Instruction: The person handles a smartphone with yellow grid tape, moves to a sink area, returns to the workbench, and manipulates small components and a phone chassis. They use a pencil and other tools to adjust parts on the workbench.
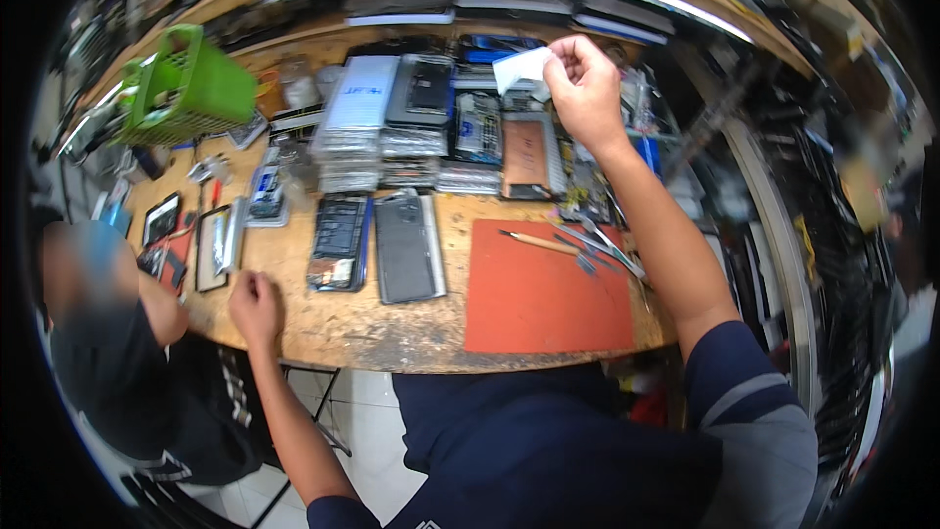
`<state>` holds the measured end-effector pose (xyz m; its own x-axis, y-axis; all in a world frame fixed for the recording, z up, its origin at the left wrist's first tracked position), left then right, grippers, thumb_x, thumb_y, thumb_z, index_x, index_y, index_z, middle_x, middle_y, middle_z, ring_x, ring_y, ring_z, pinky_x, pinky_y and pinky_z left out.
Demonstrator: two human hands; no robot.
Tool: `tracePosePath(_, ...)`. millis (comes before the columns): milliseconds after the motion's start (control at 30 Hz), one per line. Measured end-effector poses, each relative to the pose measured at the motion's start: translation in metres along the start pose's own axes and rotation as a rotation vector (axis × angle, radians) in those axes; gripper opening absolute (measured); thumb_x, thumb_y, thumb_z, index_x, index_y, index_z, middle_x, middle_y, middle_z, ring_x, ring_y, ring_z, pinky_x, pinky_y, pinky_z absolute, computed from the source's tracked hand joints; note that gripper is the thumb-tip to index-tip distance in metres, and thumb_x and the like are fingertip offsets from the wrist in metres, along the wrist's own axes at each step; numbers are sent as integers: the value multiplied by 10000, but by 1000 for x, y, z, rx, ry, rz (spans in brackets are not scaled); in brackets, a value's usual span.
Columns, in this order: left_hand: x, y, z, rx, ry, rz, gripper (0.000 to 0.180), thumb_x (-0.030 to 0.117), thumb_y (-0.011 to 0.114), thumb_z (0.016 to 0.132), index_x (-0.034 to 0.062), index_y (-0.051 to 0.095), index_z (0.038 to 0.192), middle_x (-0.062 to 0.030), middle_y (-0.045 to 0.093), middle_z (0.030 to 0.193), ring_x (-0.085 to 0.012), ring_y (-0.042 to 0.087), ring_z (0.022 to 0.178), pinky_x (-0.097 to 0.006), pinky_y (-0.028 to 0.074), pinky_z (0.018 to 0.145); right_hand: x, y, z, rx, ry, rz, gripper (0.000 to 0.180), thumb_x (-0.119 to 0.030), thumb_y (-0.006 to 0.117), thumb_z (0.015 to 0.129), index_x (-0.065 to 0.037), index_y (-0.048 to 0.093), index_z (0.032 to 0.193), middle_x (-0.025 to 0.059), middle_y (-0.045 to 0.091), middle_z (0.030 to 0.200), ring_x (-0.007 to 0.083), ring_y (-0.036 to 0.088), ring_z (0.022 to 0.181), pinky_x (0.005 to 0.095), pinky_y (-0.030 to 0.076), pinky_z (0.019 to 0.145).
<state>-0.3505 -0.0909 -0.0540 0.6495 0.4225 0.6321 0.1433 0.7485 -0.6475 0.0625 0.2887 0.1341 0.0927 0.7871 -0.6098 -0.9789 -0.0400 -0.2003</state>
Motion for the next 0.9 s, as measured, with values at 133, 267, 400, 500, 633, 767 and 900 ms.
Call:
tracePosePath(133,-21,12,5,-84,29,-140,240,192,585,1025,-25,593,925,-70,577,733,-124,506,694,-318,436,629,13,-58,-50,-283,-233,-717,145,-137,677,868,-20,651,949,182,672,877,380,676,758,458,544,683)
tracePosePath(267,-32,11,9,-102,62,-99,256,202,594,1037,-31,584,932,-57,560,729,-122,481,682,-304,425,628,26,-128,-119,-501,154,-884,210,-218,695,874,-36,661,973,153,677,828,389,689,818,497,538,712)
tracePosePath(400,-28,12,7,-96,42,-15,277,221,592,1040,-28,573,922,-76,543,710,-143,466,658,-326,416,612,15,-129,-194,-850,343,-708,243,-237,707,880,-32,671,1005,159,672,897,382,675,840,487,528,737)
tracePosePath(500,-14,10,5,-36,89,32,272,219,589,1037,-25,570,918,-105,535,697,-165,461,635,-343,416,608,13,-123,-209,-807,287,-698,224,-207,685,878,-20,651,996,174,647,958,384,659,918,487,512,774)
tracePosePath(633,-4,9,0,-58,119,177,241,205,600,1020,-10,586,913,-108,550,688,-183,491,610,-358,433,602,23,-124,-203,-855,273,-693,188,-175,655,871,-13,636,965,169,641,940,388,650,896,489,510,771)
tracePosePath(767,-2,6,-2,-43,114,109,242,213,614,1016,-8,592,921,-96,554,657,-186,495,587,-365,430,584,33,-135,-167,-764,313,-637,186,-163,665,872,-6,642,970,169,649,957,386,649,855,483,517,741)
tracePosePath(900,-2,7,2,-39,70,182,246,214,620,1011,-6,595,906,-96,555,649,-183,495,578,-362,431,579,41,-143,-127,-430,218,-795,270,-211,717,877,-9,677,1051,167,676,958,361,657,829,444,529,741)
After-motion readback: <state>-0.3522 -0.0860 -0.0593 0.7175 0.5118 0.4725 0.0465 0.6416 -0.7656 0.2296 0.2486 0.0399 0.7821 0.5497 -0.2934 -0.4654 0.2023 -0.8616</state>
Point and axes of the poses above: each hand's wrist, its own z-axis towards the middle knuckle, its own y-axis out of the palm, x = y × z, the point moved 8 cm from there along z, towards the middle knuckle
